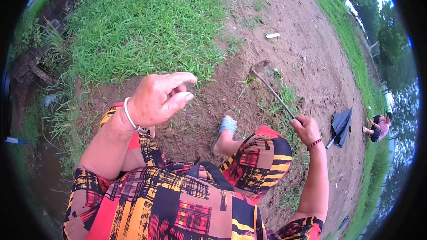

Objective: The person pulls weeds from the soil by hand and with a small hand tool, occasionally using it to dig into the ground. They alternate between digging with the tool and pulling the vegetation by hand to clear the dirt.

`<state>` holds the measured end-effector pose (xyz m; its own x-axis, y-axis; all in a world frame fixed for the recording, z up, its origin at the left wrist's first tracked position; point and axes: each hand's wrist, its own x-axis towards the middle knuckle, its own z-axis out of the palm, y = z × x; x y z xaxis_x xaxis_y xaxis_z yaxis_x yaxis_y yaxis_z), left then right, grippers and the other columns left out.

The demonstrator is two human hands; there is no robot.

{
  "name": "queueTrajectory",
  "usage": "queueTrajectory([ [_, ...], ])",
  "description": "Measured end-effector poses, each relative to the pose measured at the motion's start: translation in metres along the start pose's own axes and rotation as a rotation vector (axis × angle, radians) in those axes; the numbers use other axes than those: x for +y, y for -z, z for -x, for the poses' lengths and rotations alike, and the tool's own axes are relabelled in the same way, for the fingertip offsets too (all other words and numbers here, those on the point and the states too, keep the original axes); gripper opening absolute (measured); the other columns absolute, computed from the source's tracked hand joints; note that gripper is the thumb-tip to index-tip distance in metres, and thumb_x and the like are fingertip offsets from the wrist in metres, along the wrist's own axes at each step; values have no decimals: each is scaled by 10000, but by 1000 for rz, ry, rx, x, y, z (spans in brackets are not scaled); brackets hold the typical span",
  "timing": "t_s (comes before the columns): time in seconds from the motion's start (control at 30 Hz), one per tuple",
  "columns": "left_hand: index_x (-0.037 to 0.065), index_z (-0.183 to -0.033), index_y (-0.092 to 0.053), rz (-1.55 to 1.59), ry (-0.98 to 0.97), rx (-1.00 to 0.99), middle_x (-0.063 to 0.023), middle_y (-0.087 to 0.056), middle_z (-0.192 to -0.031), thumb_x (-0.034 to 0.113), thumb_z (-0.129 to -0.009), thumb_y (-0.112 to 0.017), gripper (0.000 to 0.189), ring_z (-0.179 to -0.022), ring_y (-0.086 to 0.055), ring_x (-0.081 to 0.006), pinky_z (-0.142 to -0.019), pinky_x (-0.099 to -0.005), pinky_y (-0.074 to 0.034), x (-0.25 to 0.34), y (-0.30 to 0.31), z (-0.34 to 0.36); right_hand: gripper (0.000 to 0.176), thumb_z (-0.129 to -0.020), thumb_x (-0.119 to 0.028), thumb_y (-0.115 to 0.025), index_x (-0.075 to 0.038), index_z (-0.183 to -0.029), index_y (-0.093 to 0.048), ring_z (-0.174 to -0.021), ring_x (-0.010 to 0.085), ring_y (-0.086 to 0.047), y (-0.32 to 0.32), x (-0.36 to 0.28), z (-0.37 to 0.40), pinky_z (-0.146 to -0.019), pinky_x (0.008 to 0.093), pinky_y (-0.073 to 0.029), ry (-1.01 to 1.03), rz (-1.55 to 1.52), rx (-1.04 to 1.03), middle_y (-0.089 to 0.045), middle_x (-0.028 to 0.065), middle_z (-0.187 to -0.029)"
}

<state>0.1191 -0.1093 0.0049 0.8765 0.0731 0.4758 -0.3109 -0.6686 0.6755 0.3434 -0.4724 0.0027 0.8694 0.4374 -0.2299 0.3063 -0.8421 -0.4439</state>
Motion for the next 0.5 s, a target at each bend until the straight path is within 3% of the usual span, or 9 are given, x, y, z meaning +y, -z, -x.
queueTrajectory([
  [0.07,-3,-1038,-554,38,6,93,-37,-548,-621,95,-814,-583,246,-521,-539,-99,-490,-242,-432,-2,5,3,223,-788,-245,-576,-24,-770,-606,-471,174,-528,9,-23,-1,-488,314,-418,114,245,10,-522,87,-525],
  [0.1,-3,-1038,-554,44,17,98,-37,-548,-621,95,-814,-583,246,-521,-539,-99,-490,-242,-432,-1,6,5,227,-769,-272,-574,-50,-799,-612,-561,288,-582,11,-30,-5,-550,381,-452,229,471,47,-566,149,-593],
  [0.2,-5,-1036,-554,133,80,157,-28,-566,-646,92,-824,-577,234,-546,-535,-67,-499,-227,-434,2,12,7,225,-762,-288,-566,-68,-782,-607,-660,350,-587,-3,-75,-6,-605,427,-462,254,699,64,-594,170,-663],
  [0.33,-6,-1041,-560,257,105,227,-13,-601,-707,98,-856,-549,212,-597,-542,-59,-546,-203,-450,7,19,18,182,-813,-228,-506,-74,-819,-602,-766,319,-619,-84,-76,-27,-674,416,-492,213,857,10,-631,160,-798],
  [0.4,-18,-1042,-559,326,56,269,-19,-596,-700,108,-874,-526,212,-616,-545,-61,-552,-200,-452,12,24,23,203,-834,-178,-464,-59,-876,-623,-854,303,-628,-150,-63,-38,-738,396,-500,102,862,-162,-641,158,-897],
  [0.43,-35,-1039,-555,334,69,251,-33,-591,-686,127,-882,-522,228,-596,-549,-67,-553,-200,-453,17,28,25,216,-831,-160,-450,-72,-896,-637,-850,296,-630,-190,-39,-44,-734,399,-500,181,882,-238,-641,172,-893],
  [0.5,-41,-1037,-555,297,42,268,-39,-588,-678,136,-882,-524,237,-579,-547,-71,-544,-201,-452,22,36,31,232,-793,-178,-479,-79,-876,-672,-868,288,-633,-219,-87,-19,-775,378,-499,219,1018,-554,-646,164,-915],
])
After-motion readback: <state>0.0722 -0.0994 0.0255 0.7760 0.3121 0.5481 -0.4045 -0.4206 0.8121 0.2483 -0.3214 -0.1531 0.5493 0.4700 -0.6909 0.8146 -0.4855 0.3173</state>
